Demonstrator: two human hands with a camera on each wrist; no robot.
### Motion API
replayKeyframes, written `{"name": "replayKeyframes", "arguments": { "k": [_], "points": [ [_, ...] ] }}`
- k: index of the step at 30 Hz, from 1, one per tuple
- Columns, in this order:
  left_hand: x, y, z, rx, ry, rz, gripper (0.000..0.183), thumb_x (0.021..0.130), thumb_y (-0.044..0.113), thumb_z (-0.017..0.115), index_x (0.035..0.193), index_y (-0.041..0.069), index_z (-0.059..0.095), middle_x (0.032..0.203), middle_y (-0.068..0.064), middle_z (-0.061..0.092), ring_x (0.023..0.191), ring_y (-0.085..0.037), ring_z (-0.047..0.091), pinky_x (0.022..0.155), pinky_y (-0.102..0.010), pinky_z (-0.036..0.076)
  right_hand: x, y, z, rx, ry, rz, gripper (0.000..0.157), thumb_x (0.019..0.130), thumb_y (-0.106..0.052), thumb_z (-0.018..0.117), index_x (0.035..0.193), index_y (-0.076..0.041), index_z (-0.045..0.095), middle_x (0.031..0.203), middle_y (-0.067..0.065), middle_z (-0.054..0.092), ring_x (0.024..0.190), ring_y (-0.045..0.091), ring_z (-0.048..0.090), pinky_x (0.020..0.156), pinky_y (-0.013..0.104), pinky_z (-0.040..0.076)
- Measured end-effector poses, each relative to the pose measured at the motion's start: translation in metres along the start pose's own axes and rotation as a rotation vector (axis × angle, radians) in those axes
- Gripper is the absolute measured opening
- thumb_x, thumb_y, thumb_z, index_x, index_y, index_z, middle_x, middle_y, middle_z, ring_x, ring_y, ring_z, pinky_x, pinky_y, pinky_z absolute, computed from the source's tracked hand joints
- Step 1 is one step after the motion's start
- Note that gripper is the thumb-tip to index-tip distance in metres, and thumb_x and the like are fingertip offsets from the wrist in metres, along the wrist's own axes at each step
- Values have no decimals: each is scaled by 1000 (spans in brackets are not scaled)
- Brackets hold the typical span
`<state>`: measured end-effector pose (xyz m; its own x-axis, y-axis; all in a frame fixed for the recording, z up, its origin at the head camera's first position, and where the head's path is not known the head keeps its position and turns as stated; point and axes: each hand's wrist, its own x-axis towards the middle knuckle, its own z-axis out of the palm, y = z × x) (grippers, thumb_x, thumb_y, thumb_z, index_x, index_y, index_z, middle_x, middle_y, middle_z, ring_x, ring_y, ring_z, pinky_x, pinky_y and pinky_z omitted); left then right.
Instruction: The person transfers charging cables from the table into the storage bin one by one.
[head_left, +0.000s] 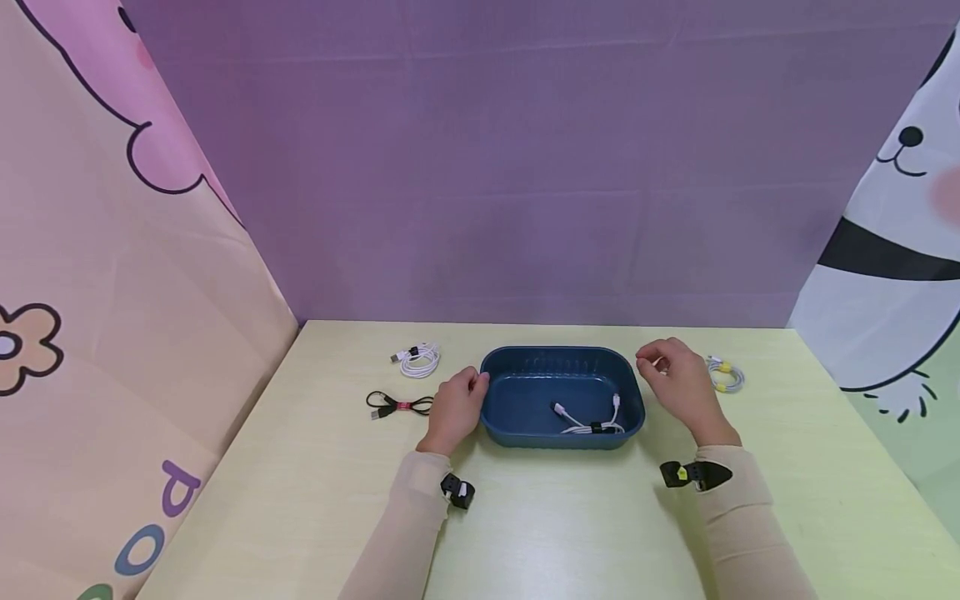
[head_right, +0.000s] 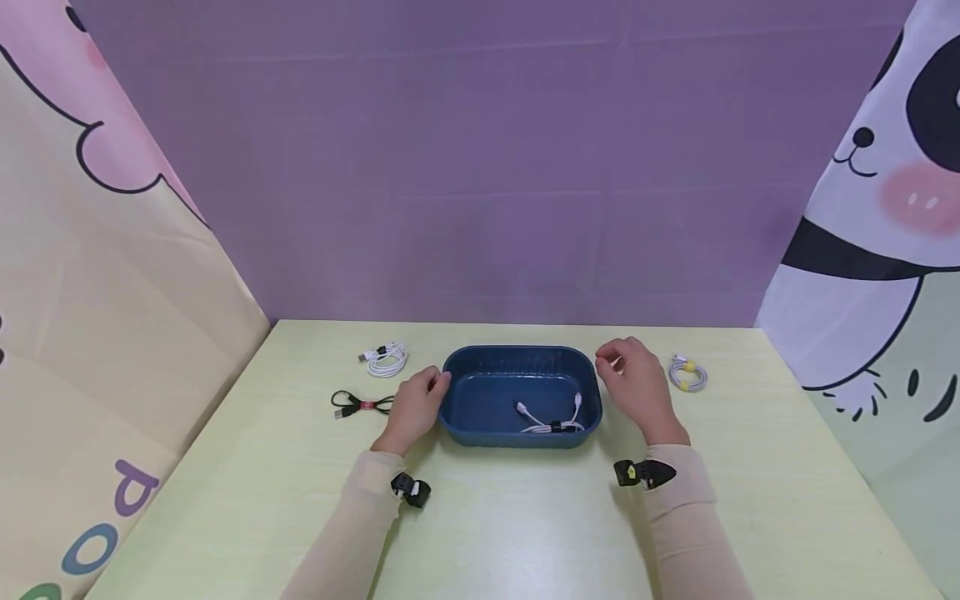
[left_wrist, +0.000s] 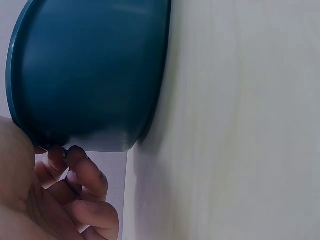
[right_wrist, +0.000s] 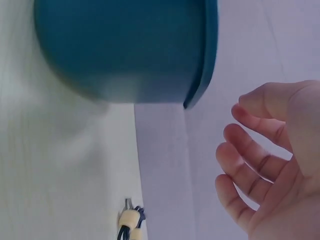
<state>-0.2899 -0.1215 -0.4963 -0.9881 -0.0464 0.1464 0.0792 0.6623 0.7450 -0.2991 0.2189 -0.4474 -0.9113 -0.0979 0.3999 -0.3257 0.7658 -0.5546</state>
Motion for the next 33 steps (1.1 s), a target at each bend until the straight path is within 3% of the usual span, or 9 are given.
{"name": "replayKeyframes", "arguments": {
  "k": [11, 17, 25, 33],
  "points": [
    [-1, 0, 0, -7, -9, -15, 33, 107, 32, 51, 82, 11, 54, 68, 0, 45, 61, -18, 47, 55, -28, 31, -2, 22, -10, -25, -17, 132, 22, 97, -11, 62, 114, 2, 67, 109, 23, 61, 98, 39, 62, 79, 41, 47],
    [-1, 0, 0, -8, -8, -16, 33, 107, 32, 51, 81, 12, 54, 67, 1, 45, 60, -18, 47, 55, -28, 30, -4, 35, -9, -71, -33, 135, 27, 95, -12, 64, 117, 5, 66, 114, 27, 60, 99, 44, 61, 83, 50, 47],
    [-1, 2, -2, -5, -11, -22, 34, 107, 32, 51, 80, 12, 52, 66, 1, 44, 59, -18, 46, 55, -28, 29, -5, 47, -8, -104, -140, 171, 40, 95, -18, 66, 126, 6, 60, 132, 38, 49, 119, 54, 45, 99, 66, 38],
    [-1, 2, -1, -13, -10, -18, 34, 107, 32, 50, 80, 12, 52, 67, 1, 44, 59, -17, 45, 55, -28, 29, -9, 56, -8, -109, -239, 182, 52, 97, -20, 63, 137, 10, 51, 140, 43, 40, 130, 60, 36, 106, 72, 31]
  ]
}}
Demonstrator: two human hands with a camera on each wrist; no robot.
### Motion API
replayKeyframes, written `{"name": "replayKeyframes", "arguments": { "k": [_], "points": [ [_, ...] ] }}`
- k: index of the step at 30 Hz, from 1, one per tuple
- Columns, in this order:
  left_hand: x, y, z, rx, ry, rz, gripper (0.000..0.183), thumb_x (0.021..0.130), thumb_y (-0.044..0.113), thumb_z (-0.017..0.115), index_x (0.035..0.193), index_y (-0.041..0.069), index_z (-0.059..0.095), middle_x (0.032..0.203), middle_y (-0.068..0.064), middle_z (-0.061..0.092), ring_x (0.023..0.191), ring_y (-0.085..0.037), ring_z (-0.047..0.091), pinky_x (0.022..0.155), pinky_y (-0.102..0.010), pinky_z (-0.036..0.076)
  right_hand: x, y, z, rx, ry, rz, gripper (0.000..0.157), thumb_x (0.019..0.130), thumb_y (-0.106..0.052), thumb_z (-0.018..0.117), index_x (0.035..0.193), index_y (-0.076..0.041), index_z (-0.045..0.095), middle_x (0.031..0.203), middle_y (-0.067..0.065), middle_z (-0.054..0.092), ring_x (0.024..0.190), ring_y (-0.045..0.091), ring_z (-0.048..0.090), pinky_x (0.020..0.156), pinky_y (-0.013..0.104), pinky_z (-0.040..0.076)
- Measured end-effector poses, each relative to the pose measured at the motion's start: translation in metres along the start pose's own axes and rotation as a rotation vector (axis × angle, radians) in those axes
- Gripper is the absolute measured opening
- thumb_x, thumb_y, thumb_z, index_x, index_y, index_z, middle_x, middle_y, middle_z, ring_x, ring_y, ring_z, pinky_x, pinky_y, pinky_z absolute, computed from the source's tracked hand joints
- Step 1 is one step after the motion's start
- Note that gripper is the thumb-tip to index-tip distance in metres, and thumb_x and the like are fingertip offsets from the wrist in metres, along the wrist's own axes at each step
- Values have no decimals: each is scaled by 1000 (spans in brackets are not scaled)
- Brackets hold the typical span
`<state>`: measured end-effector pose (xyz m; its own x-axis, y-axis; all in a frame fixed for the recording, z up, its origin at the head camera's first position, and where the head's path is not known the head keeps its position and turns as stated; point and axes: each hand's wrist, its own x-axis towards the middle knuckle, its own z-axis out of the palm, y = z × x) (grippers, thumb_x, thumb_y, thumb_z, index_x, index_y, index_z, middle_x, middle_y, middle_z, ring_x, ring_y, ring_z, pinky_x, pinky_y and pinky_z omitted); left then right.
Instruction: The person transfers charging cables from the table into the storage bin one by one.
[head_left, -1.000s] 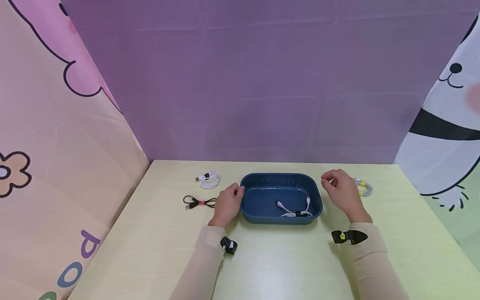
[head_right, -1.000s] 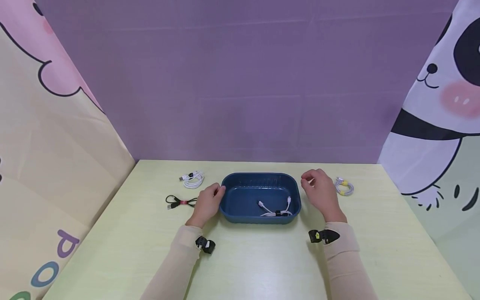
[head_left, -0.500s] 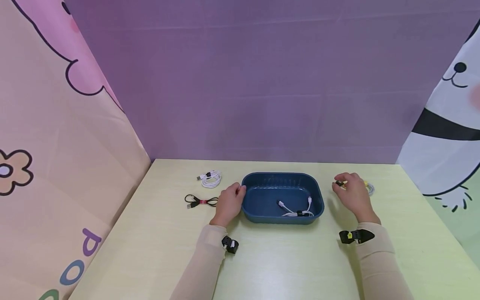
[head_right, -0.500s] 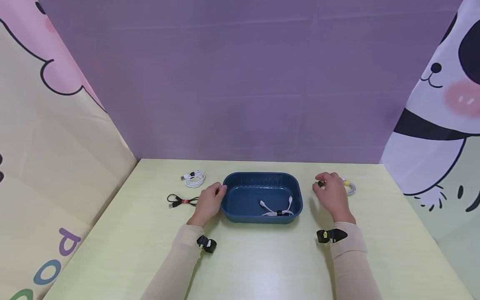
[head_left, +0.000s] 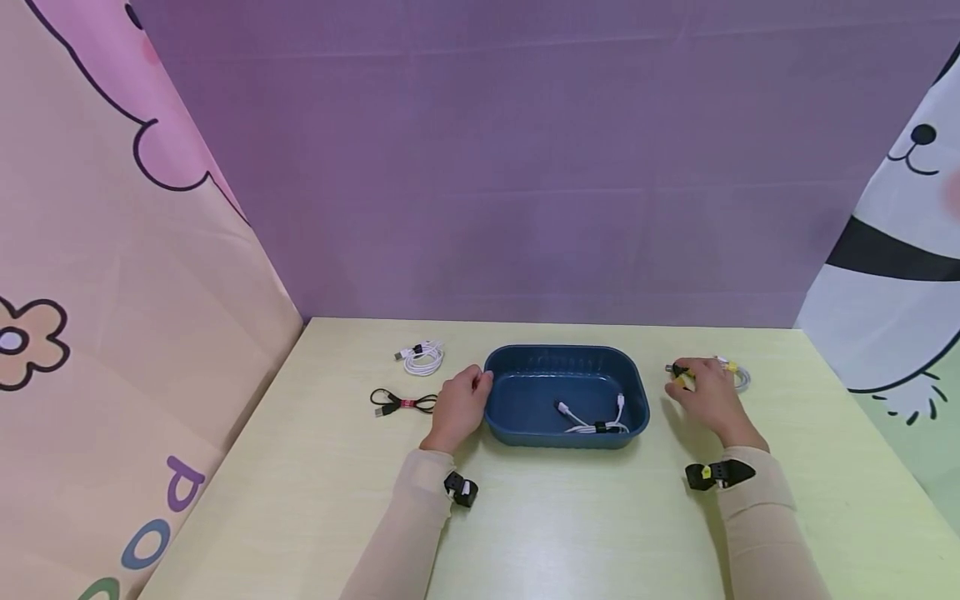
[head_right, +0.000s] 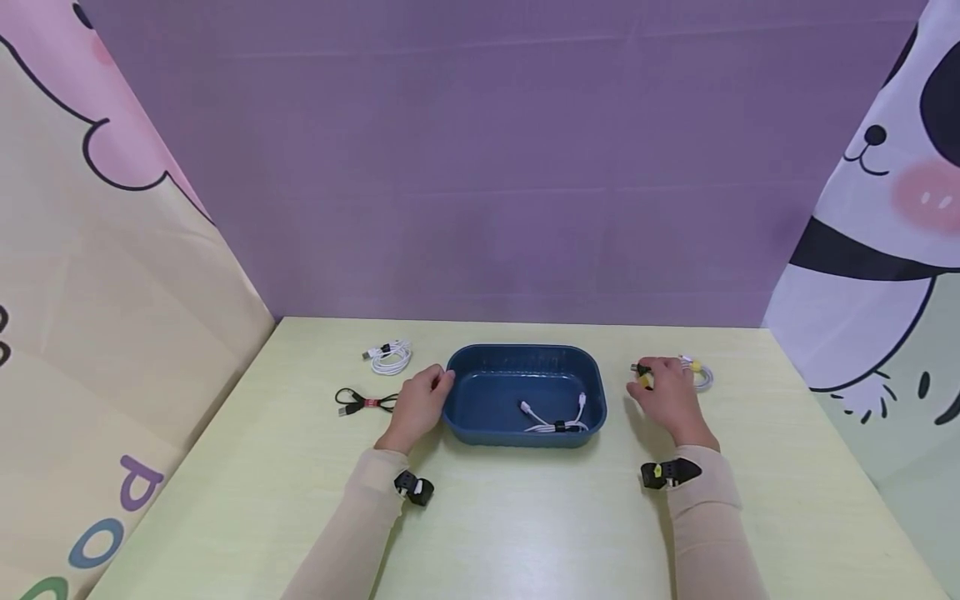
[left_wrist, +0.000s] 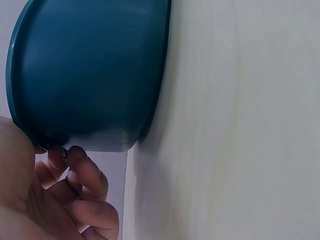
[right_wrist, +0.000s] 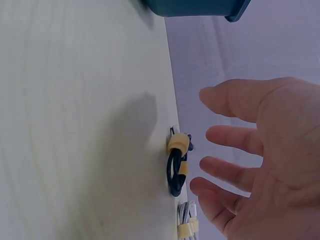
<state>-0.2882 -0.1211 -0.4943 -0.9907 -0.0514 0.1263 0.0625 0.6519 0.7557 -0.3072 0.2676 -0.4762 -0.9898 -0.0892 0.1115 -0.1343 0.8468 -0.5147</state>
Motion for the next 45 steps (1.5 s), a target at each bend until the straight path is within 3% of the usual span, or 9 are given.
{"name": "replayKeyframes", "arguments": {
  "k": [11, 19, 26, 36, 45],
  "points": [
    [0, 0, 1, 3, -3, 1, 32, 107, 33, 50, 82, 12, 54, 67, 1, 45, 60, -17, 46, 55, -28, 30, -2, 4, -1, -34, -66, 24, 58, 98, -21, 61, 144, 11, 43, 143, 45, 38, 129, 63, 34, 106, 72, 32],
    [0, 1, 0, 7, -8, -8, 32, 107, 33, 50, 83, 12, 54, 68, 1, 46, 60, -17, 47, 55, -28, 31, -2, 8, 0, -57, -67, 14, 52, 97, -16, 63, 139, 10, 49, 136, 43, 47, 121, 61, 41, 101, 69, 37],
    [2, 1, 1, 19, -9, -18, 32, 107, 33, 50, 83, 12, 54, 69, 0, 46, 61, -18, 47, 56, -28, 31, -2, 11, -3, -82, -63, -44, 46, 92, -10, 67, 131, 12, 55, 127, 42, 54, 112, 59, 48, 95, 66, 40],
    [1, 0, 1, 27, -2, -5, 33, 107, 33, 50, 82, 12, 54, 68, 0, 46, 60, -18, 47, 56, -28, 30, -2, 14, 0, -134, -62, -26, 53, 92, -15, 66, 131, 18, 52, 126, 43, 53, 113, 59, 48, 97, 66, 41],
    [0, 0, 0, 20, -2, -5, 34, 107, 33, 50, 81, 12, 53, 67, 1, 45, 59, -18, 46, 55, -27, 30, -4, 12, 2, -141, -58, -25, 47, 90, -16, 69, 124, 15, 59, 119, 37, 57, 109, 55, 50, 95, 63, 42]
  ]
}}
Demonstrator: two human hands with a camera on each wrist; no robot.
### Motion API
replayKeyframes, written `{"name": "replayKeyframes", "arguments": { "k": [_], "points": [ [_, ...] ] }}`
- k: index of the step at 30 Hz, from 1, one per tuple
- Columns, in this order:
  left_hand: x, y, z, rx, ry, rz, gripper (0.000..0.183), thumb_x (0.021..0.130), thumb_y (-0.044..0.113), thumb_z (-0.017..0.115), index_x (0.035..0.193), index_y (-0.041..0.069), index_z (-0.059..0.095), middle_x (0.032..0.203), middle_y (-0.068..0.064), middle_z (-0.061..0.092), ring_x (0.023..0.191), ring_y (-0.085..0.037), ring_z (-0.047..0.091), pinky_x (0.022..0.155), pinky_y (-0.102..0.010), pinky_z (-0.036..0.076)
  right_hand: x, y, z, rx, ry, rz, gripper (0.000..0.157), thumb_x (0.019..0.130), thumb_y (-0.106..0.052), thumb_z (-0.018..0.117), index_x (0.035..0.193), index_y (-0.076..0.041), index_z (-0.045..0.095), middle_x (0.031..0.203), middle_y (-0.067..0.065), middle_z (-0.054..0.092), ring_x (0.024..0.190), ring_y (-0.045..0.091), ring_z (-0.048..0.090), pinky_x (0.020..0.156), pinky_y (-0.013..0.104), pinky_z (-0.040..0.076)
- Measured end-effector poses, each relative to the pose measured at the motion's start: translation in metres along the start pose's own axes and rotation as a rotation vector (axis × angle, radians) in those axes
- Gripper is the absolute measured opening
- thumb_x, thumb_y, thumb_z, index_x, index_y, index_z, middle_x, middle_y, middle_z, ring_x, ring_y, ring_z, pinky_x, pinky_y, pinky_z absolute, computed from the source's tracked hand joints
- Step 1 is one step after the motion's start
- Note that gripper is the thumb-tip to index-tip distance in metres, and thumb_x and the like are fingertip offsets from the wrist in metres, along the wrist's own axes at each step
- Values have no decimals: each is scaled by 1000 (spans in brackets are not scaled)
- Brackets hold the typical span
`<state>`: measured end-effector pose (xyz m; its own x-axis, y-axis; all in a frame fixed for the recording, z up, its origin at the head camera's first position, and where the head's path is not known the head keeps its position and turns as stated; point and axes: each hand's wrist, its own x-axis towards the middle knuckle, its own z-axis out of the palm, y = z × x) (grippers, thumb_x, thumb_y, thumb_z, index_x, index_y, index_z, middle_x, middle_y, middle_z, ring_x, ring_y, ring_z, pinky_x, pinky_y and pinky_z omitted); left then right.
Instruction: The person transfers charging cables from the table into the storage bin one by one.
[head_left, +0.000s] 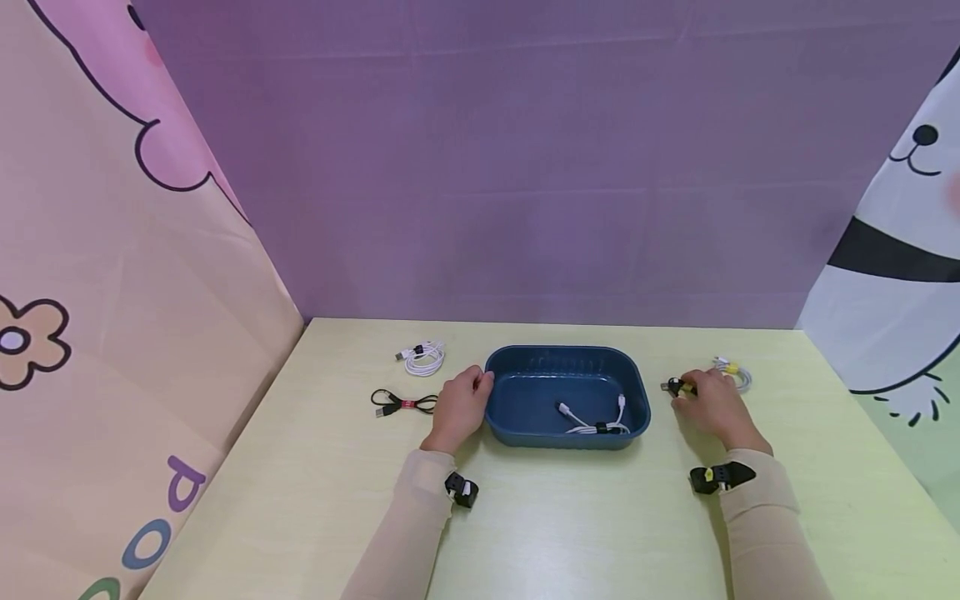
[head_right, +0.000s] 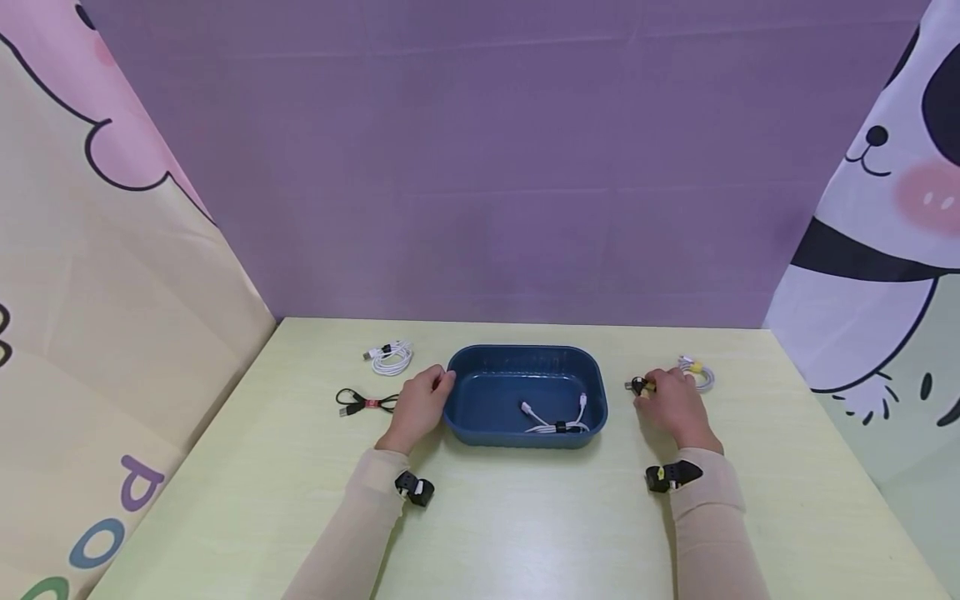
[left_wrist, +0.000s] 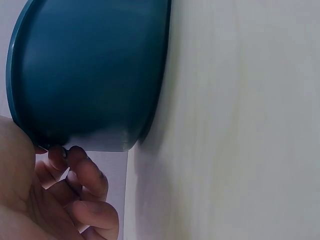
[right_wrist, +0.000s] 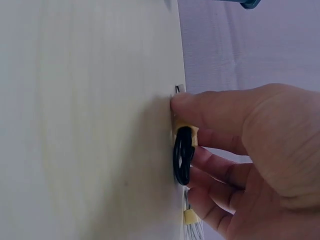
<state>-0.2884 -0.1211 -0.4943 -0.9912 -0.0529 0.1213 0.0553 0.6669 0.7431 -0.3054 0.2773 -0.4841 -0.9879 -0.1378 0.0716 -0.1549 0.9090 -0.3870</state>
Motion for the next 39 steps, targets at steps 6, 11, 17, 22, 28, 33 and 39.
{"name": "replayKeyframes", "arguments": {
  "k": [6, 11, 17, 22, 28, 33, 39],
  "points": [
    [1, 1, 0, 0, 2, 2, 34, 107, 33, 50, 81, 12, 53, 67, 1, 45, 59, -18, 46, 55, -28, 30, -1, -1, -2, 18, -7, -4, 45, 90, -16, 71, 122, 14, 61, 114, 34, 59, 109, 54, 54, 96, 64, 44],
    [1, 0, 0, -4, 10, 18, 34, 107, 32, 51, 80, 12, 52, 66, 1, 44, 58, -17, 45, 54, -27, 30, -1, -2, -3, 23, -19, -4, 45, 89, -16, 72, 121, 13, 63, 114, 32, 61, 108, 49, 58, 96, 62, 45],
    [1, 0, -1, 0, 17, 37, 35, 107, 31, 51, 78, 11, 52, 64, 2, 42, 55, -17, 44, 53, -28, 28, 0, -4, -4, 55, -41, 25, 46, 90, -16, 72, 123, 13, 62, 118, 34, 63, 111, 49, 60, 96, 62, 46],
    [0, 0, 0, 4, 16, 41, 34, 107, 31, 50, 79, 11, 52, 65, 2, 42, 56, -16, 44, 53, -28, 29, 0, -4, -4, 63, -56, 37, 46, 90, -16, 73, 123, 13, 62, 118, 33, 65, 110, 48, 62, 96, 62, 48],
    [1, 0, 0, 15, 17, 37, 35, 107, 31, 51, 78, 12, 51, 65, 1, 41, 55, -17, 43, 53, -28, 28, 0, -3, -5, 71, -71, 48, 46, 91, -17, 73, 125, 13, 61, 118, 33, 65, 109, 48, 62, 95, 62, 48],
    [0, 0, 0, 6, 14, 32, 34, 107, 31, 51, 79, 12, 51, 65, 1, 42, 56, -17, 43, 53, -28, 28, 0, -4, -6, 77, -78, 58, 47, 91, -17, 73, 125, 13, 61, 118, 32, 65, 108, 47, 63, 95, 61, 49],
    [0, 0, 0, 0, 15, 33, 34, 107, 31, 51, 79, 12, 51, 66, 1, 42, 56, -17, 43, 54, -28, 29, 1, -3, -6, 87, -69, 66, 47, 92, -19, 72, 125, 13, 60, 120, 33, 65, 109, 47, 63, 97, 62, 48]
  ]
}}
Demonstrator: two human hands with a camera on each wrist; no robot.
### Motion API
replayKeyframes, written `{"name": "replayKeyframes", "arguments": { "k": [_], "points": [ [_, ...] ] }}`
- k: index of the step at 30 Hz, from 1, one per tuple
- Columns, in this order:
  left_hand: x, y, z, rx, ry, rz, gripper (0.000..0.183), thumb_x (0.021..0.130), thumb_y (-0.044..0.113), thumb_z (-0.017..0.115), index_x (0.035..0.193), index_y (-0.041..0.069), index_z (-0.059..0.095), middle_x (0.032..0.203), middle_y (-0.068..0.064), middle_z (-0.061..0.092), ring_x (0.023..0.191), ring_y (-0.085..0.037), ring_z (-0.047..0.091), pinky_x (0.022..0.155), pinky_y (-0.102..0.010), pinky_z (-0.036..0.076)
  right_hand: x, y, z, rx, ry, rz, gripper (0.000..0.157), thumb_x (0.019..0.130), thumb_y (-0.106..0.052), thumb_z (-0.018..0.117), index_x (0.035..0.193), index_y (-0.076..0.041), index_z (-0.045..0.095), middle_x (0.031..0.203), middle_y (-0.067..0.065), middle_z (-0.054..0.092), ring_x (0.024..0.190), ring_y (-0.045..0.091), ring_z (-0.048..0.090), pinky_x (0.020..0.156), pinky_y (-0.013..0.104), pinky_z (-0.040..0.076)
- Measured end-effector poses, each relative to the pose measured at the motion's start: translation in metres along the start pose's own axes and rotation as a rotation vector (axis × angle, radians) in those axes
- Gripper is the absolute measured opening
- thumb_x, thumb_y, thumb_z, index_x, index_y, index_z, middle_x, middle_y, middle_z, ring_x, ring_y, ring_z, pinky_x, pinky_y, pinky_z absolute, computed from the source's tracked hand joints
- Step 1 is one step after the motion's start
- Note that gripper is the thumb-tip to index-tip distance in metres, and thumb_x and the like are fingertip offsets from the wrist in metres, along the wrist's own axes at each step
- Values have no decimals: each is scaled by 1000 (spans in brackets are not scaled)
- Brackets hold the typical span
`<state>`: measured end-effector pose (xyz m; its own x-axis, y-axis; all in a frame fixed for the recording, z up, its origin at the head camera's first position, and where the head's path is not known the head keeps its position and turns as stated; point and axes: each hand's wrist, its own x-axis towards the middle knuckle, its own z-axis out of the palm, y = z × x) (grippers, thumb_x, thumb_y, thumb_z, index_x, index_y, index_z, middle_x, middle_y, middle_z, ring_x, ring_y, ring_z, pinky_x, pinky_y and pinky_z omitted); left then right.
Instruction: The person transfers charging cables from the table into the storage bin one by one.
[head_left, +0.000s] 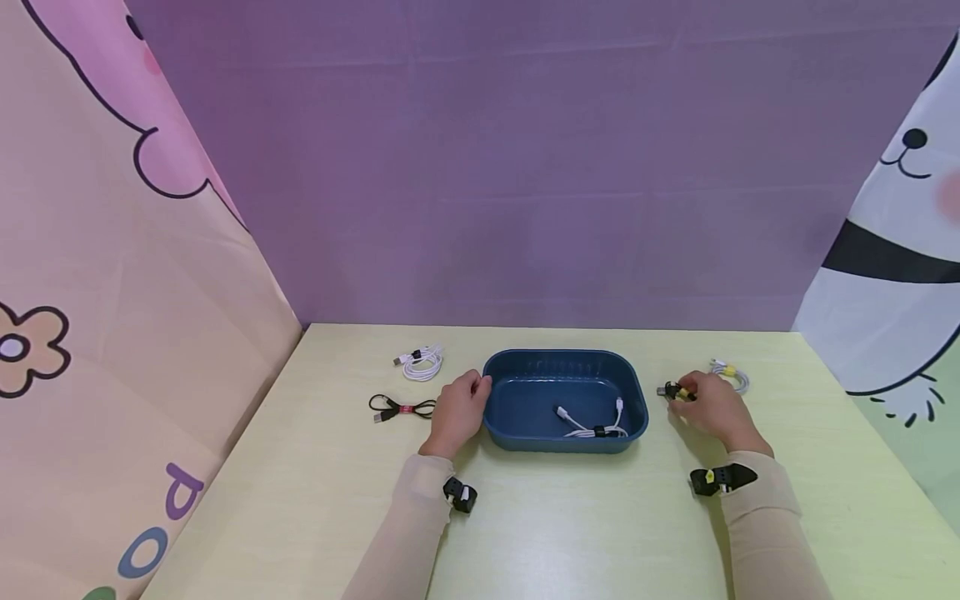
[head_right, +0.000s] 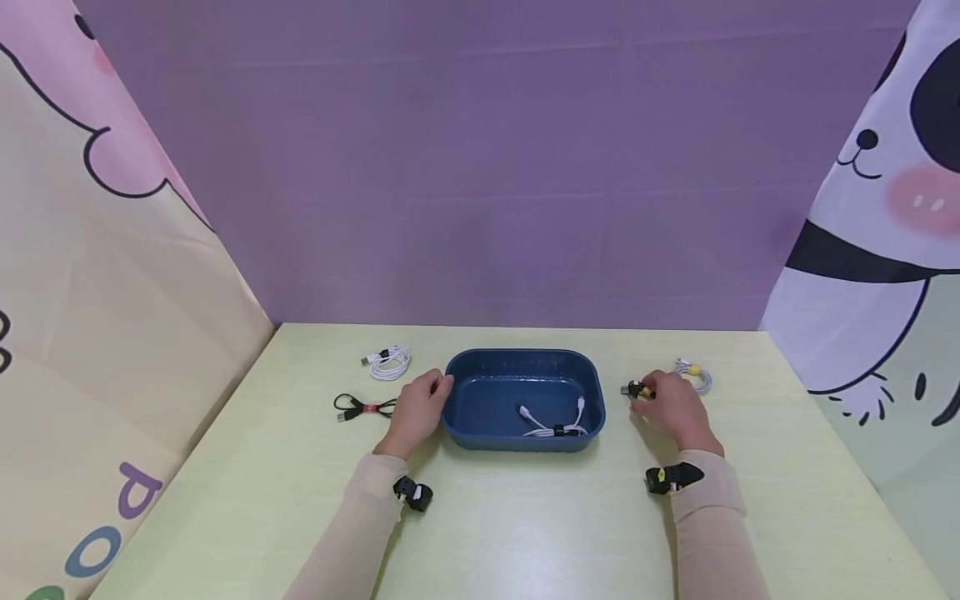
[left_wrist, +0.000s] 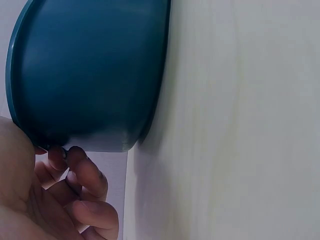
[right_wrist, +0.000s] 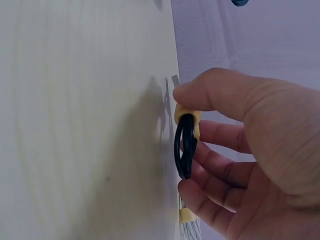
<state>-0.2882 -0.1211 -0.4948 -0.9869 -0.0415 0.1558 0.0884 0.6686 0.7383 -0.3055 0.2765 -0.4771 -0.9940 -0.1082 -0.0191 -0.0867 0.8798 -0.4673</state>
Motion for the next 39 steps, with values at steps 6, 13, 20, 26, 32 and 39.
{"name": "replayKeyframes", "arguments": {
  "k": [6, 13, 20, 26, 32, 39],
  "points": [
    [0, 0, 0, -2, -8, -2, 34, 107, 31, 51, 79, 11, 52, 65, 1, 42, 56, -17, 43, 53, -27, 28, -1, -1, 0, 4, 9, 4, 48, 91, -19, 72, 126, 13, 60, 122, 34, 64, 112, 50, 62, 98, 62, 48],
    [2, 0, 0, 2, -8, -3, 34, 107, 31, 51, 79, 12, 52, 66, 1, 42, 56, -17, 44, 53, -27, 29, 0, -2, 0, 7, 29, -4, 47, 91, -19, 72, 124, 12, 60, 121, 34, 65, 110, 49, 63, 95, 61, 49],
    [2, -1, 0, 4, -8, -12, 33, 107, 31, 51, 80, 12, 53, 66, 1, 43, 57, -17, 44, 53, -27, 29, 0, -3, -2, 23, 41, -15, 45, 91, -18, 71, 123, 12, 60, 119, 35, 65, 107, 49, 65, 93, 60, 50],
    [1, -1, 0, -1, -7, -14, 33, 107, 31, 51, 80, 12, 53, 66, 1, 43, 57, -17, 45, 54, -28, 29, -1, -4, -3, 30, 59, -36, 44, 90, -17, 73, 119, 13, 61, 116, 35, 65, 103, 48, 66, 90, 59, 52],
    [0, 0, -1, -2, -10, -16, 34, 107, 31, 51, 80, 11, 52, 65, 1, 42, 57, -18, 44, 54, -28, 29, 0, -5, -5, 28, 52, -23, 44, 91, -17, 73, 121, 12, 61, 117, 35, 65, 104, 47, 65, 92, 59, 51],
    [0, 0, 0, 1, -7, -16, 34, 107, 31, 50, 80, 11, 51, 66, 1, 42, 57, -17, 44, 54, -28, 29, -1, -7, -8, 38, 59, -30, 43, 90, -16, 73, 120, 12, 60, 116, 34, 65, 101, 46, 65, 90, 58, 51]
  ]
}}
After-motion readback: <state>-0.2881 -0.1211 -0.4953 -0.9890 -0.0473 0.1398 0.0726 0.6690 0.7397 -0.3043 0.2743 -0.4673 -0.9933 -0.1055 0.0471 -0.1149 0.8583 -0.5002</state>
